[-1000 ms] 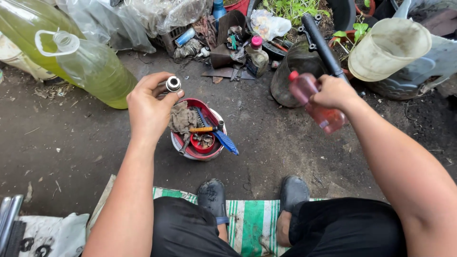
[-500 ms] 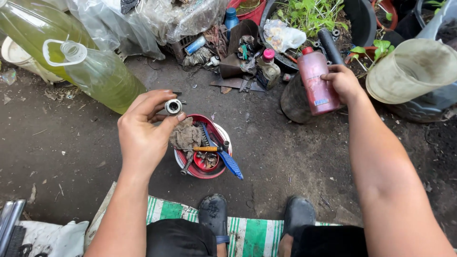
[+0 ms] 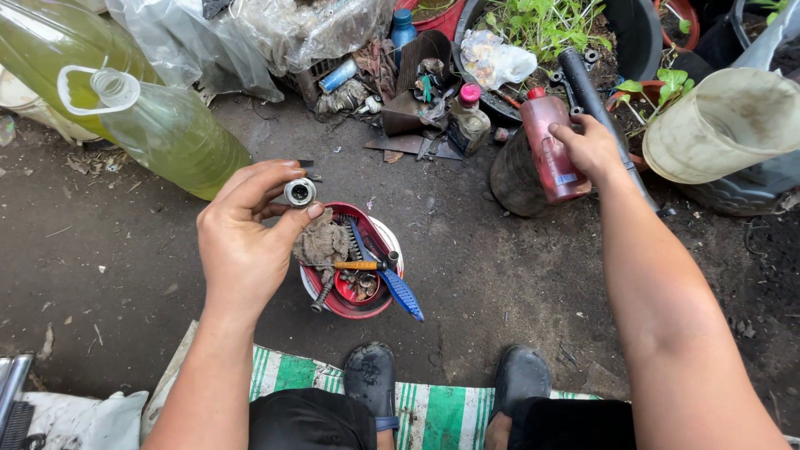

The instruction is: The person pours liquid from a red bottle onto a small metal part, then uses a screwdriver to scrape the inside. They wipe the part with a dirty cloth and use a blue brush to scrub it further before placing it in a red bucket.

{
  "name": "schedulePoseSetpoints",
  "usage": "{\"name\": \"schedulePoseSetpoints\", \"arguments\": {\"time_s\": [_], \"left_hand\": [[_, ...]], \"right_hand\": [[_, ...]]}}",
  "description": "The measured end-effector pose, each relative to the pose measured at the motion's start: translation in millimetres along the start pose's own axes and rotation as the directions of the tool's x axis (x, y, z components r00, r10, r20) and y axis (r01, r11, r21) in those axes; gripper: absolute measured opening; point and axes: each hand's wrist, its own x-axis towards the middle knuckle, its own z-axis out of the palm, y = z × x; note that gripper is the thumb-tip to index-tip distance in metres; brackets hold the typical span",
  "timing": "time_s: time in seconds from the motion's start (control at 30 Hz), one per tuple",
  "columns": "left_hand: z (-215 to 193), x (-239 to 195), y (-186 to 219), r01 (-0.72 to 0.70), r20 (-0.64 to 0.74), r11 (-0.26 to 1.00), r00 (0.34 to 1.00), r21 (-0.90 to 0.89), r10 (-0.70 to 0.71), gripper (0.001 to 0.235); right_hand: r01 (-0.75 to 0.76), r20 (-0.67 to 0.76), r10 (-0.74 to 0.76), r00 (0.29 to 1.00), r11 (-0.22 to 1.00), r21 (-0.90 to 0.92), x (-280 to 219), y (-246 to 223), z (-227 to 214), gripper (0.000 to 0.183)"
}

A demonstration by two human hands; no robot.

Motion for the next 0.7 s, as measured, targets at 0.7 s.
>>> {"name": "schedulePoseSetpoints", "arguments": {"time_s": [0.7], "left_hand": [[-3, -3, -7, 0.005, 0.019, 1.000, 1.000, 0.009, -0.006, 0.042]], "right_hand": [[-0.127, -0.182, 0.070, 0.981, 0.937, -0.325, 22, 102, -26, 0.064]]}}
